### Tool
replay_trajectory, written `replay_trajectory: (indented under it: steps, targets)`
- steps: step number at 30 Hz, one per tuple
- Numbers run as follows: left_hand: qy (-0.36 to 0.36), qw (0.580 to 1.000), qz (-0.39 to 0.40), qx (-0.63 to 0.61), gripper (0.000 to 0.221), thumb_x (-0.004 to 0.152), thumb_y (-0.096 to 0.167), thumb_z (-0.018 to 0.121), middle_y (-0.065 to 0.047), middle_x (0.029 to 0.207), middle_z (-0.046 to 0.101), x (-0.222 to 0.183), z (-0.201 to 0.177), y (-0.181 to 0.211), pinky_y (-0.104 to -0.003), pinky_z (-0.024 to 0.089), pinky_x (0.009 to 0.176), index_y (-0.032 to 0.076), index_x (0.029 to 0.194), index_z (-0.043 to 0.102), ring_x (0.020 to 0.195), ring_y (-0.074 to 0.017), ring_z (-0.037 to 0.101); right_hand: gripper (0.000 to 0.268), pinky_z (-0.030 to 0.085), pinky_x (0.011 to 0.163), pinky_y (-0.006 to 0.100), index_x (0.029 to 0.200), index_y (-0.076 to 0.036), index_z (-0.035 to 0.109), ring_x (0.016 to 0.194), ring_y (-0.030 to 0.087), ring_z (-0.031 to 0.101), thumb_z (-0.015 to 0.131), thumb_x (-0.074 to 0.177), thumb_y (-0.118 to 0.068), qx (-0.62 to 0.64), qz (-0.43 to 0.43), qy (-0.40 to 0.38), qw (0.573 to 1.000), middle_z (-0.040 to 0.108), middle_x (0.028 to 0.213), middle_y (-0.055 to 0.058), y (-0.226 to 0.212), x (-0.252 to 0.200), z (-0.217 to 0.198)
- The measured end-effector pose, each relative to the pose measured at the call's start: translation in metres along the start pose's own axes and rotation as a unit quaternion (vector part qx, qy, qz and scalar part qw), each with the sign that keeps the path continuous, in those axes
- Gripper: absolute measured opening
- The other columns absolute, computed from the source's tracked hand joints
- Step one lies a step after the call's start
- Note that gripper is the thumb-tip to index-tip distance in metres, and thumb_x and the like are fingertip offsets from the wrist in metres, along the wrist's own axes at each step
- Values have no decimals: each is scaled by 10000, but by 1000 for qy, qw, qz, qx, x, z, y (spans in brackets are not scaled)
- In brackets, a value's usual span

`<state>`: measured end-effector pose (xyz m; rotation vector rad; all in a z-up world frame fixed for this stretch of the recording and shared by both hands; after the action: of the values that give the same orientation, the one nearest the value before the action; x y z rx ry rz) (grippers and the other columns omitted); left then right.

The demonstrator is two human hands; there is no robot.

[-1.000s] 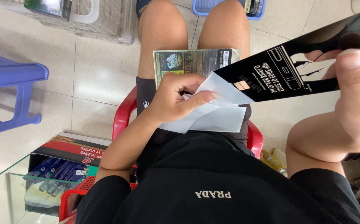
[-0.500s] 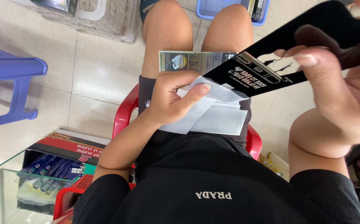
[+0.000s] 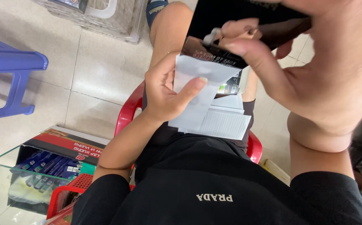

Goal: The recorder is unboxing a screen protector from its commercial packaging.

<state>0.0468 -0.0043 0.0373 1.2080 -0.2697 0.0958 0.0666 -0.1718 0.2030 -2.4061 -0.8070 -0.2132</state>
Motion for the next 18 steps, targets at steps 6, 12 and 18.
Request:
replay_trajectory:
  steps: [6,12,18]
  targets:
    - [5,998,12,60,178,1046,116,769,-17,855,688,-6,-15,-17,-174,460,703,-42,1067,688,773,-32,580,455,559,746,271,1307,53,558,943,213,721,853,984,-71,33,-24,-24,999,697,1161,165,0,8,6]
    - [15,997,14,71,219,1015,136,784,-6,842,678,-6,-18,-8,-165,415,660,-59,1070,701,734,-16,542,397,604,923,350,1253,48,560,1112,302,704,835,975,-19,116,-173,-65,976,661,1214,204,3,19,12]
    - [20,998,47,39,225,1048,140,762,-38,911,700,-10,-19,-6,-178,466,714,-57,1122,682,787,-32,596,288,594,744,318,1143,58,655,884,230,751,824,910,53,98,-107,-60,988,733,1023,153,-1,12,18]
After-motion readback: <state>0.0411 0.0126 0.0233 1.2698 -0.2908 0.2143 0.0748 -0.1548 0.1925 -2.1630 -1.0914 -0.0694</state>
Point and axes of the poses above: each hand's wrist, its own x-axis towards the middle knuckle, its own z-axis out of the palm, y = z × x, the point moved 4 cm from there along x, towards the middle knuckle
